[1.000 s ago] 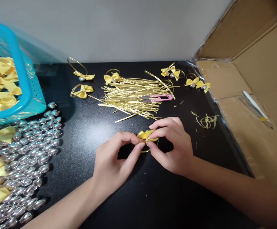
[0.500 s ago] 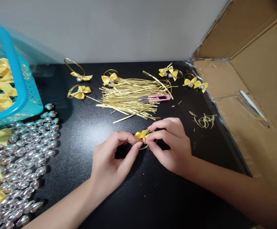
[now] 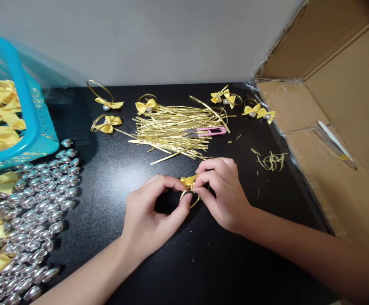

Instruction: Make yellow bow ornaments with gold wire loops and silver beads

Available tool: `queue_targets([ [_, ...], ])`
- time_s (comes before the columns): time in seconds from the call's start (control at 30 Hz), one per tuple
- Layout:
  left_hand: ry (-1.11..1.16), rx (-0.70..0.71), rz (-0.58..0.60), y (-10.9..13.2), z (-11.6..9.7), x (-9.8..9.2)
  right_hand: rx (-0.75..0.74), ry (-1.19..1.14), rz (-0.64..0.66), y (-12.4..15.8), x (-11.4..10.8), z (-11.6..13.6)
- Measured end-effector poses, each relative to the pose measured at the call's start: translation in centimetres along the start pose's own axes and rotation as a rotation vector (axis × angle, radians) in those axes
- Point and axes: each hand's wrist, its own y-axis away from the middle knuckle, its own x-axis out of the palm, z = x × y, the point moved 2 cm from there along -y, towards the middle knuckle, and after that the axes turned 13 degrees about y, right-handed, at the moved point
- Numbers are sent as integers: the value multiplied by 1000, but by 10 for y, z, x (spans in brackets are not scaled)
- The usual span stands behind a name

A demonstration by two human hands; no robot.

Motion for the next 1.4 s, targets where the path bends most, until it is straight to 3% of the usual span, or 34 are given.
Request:
queue_targets([
  [0.17,-30,1,7,0,2,-1,-27,14,3,-1,0,1],
  [0.33,-172,120,-79,-2,-2,-4,-22,26,26,1,1,0],
  [0.77,-261,178,0,-1,-1,-4,-40,61,33,0,0,0],
  [1.03,-232,125,-12,-5,0,-3,-42,48,42,0,0,2],
  [1.4,-44,-57,32,-5,2,-1,-32,45,39,0,0,-1],
])
